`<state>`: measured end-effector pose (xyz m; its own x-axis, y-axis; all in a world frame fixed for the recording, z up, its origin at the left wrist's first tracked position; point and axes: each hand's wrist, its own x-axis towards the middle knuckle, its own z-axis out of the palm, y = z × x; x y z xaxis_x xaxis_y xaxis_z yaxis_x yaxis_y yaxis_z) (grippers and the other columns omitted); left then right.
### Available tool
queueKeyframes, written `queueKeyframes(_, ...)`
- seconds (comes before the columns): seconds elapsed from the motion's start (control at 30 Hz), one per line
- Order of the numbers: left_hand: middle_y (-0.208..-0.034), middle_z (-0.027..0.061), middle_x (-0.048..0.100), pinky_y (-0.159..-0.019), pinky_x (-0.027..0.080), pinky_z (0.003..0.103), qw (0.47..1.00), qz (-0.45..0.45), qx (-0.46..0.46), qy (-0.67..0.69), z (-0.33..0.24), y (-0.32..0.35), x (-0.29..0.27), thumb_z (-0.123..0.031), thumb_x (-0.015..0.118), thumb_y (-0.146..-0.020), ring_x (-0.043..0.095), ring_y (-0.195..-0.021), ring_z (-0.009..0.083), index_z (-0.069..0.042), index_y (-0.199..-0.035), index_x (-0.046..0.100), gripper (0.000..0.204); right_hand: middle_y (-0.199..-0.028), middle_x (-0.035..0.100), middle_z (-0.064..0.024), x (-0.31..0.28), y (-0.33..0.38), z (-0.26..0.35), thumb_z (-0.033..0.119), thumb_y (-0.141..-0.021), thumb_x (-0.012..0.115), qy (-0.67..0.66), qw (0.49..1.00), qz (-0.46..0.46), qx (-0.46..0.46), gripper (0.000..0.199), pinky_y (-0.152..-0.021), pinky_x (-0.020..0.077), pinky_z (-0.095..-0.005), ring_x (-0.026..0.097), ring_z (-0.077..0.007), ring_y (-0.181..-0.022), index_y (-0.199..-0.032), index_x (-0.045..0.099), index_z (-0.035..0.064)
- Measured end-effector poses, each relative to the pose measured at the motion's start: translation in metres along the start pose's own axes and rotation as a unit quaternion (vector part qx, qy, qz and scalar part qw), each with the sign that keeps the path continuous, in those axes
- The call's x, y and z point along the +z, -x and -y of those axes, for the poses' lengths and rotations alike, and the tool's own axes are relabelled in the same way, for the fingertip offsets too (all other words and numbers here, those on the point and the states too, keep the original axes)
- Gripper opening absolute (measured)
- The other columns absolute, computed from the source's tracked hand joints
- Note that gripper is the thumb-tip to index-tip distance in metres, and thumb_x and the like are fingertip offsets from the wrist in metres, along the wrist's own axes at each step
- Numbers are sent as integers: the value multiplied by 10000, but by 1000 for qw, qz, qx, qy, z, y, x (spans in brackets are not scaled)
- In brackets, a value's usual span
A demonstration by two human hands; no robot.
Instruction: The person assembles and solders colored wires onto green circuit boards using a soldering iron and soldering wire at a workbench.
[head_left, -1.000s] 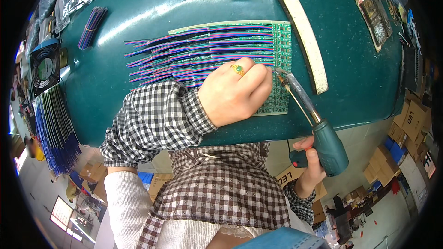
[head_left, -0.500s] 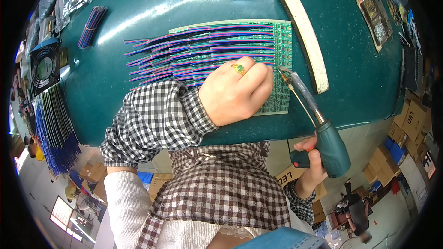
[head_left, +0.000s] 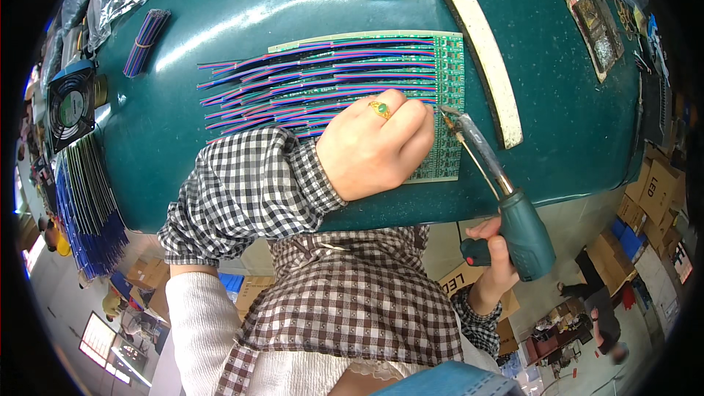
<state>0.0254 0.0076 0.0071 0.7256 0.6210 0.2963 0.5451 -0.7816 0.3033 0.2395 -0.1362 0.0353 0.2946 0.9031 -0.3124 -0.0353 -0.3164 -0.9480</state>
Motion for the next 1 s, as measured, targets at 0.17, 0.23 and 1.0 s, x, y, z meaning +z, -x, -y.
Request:
queueKeyframes(0.17,-856,85,520,-590,491,274,1000,6,0,-3,0,0,-1,-50,631,-656,556,-735,189,60,-993,638,355,-774,579,-145,-4,-1,-1,171,-837,614,11,1000,17,-18,400,-633,557,-371,591,-242,-671,-1081,506,-127)
queueKeyframes(0.23,-854,83,519,-590,491,273,1000,4,-4,0,0,0,-1,-56,628,-661,554,-733,187,58,-997,637,354,-767,576,-143,-1,-2,1,175,-840,612,11,1000,7,-17,391,-634,554,-373,590,-242,-669,-1066,512,-128)
queueKeyframes(1.0,-863,78,530,-614,512,274,1000,-4,-11,-6,-2,1,1,-56,629,-658,561,-738,185,47,-984,644,343,-790,608,-157,3,0,6,224,-848,615,6,999,-37,-4,329,-600,556,-344,628,-239,-698,-935,573,-90)
